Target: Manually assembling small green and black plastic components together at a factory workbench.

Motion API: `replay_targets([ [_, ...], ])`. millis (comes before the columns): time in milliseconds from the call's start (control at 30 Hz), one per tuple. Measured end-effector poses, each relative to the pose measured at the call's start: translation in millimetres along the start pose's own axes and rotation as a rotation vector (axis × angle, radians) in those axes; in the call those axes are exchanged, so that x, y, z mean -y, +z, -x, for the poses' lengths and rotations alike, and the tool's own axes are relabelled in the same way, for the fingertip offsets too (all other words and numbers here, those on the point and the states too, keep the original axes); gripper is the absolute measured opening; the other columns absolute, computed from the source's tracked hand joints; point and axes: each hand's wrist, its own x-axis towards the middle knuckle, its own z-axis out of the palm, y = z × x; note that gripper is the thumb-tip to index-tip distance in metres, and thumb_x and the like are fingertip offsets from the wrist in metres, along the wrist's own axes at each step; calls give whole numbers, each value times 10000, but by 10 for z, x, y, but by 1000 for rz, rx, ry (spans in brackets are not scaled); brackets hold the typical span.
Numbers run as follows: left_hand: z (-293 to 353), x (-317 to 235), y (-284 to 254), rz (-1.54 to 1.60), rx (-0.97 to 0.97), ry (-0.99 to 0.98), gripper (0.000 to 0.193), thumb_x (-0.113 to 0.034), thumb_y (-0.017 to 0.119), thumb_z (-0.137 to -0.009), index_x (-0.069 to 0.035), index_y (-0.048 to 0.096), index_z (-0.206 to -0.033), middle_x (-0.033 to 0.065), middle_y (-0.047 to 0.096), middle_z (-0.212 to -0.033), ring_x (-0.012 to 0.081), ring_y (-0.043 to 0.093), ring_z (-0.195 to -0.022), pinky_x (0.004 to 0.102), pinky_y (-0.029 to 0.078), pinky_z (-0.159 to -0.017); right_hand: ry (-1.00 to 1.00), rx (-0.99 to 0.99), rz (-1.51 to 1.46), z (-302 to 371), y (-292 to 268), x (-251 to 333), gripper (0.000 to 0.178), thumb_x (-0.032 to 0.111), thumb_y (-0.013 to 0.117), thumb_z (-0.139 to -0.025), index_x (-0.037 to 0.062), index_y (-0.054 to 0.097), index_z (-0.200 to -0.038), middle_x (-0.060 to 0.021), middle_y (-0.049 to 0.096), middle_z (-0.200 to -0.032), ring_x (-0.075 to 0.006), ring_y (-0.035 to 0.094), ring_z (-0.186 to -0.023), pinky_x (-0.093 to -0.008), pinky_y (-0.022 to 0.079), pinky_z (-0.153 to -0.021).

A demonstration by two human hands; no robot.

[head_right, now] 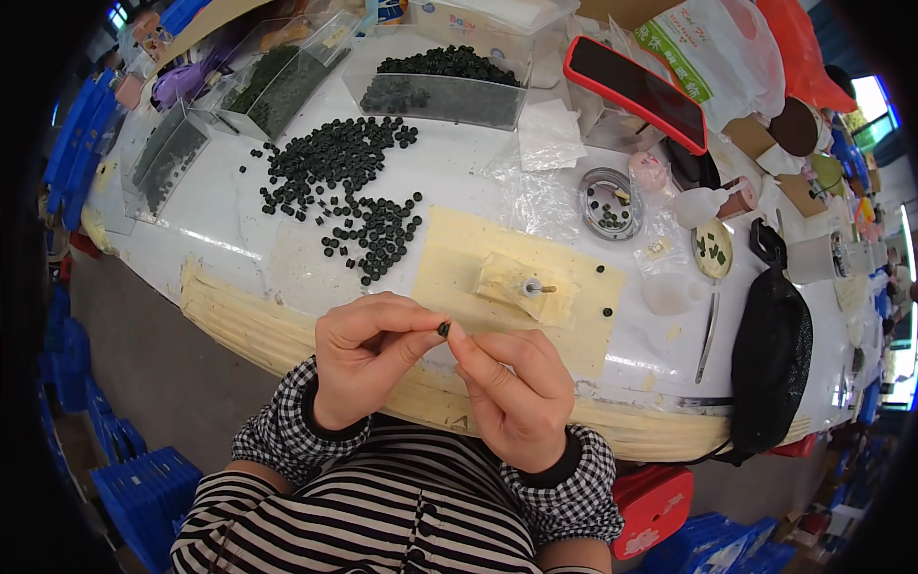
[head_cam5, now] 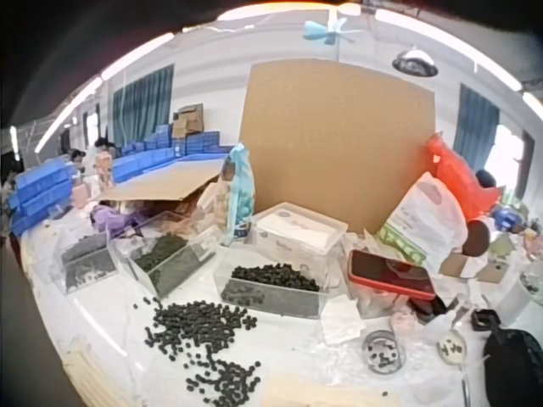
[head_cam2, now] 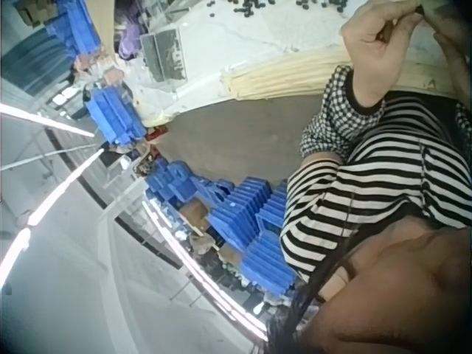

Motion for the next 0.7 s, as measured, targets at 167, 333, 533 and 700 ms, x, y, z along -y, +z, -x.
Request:
replay_targets([
  [167, 2, -20, 2, 10, 5, -19, 198, 114, 657, -819, 37, 684, -999, 109, 666, -899, 96, 608, -758, 189, 463, -632, 10, -1, -1, -6, 2, 4, 387, -47, 713, -728, 28, 702, -1107, -64, 622, -850, -190, 558, -705, -282, 459, -615],
  [333, -1, -4, 5, 21, -2, -25, 198, 113, 658, -819, 37, 685, -999, 104, 666, -899, 85, 594, -743, 186, 449, -622, 15, -9, -7, -3, 10, 3, 393, -54, 713, -727, 26, 699, -1111, -65, 622, -855, -191, 561, -711, -281, 460, -619],
  [533, -5, -28, 12, 18, -7, -37, 211, 119, 662, -810, 34, 687, -1001, 98, 666, -904, 72, 576, -729, 181, 434, -612, 23, -13, -2, 3, 7, -3, 395, -57, 717, -725, 27, 699, -1111, -67, 626, -860, -189, 562, -714, -277, 460, -623],
  [700, -5, -12, 13, 17, -12, -24, 225, 121, 666, -804, 32, 690, -1009, 96, 666, -905, 73, 577, -736, 181, 433, -614, 19, -19, -4, 2, 10, 2, 383, -54, 715, -733, 25, 700, -1107, -70, 629, -864, -189, 564, -717, -274, 462, -627],
])
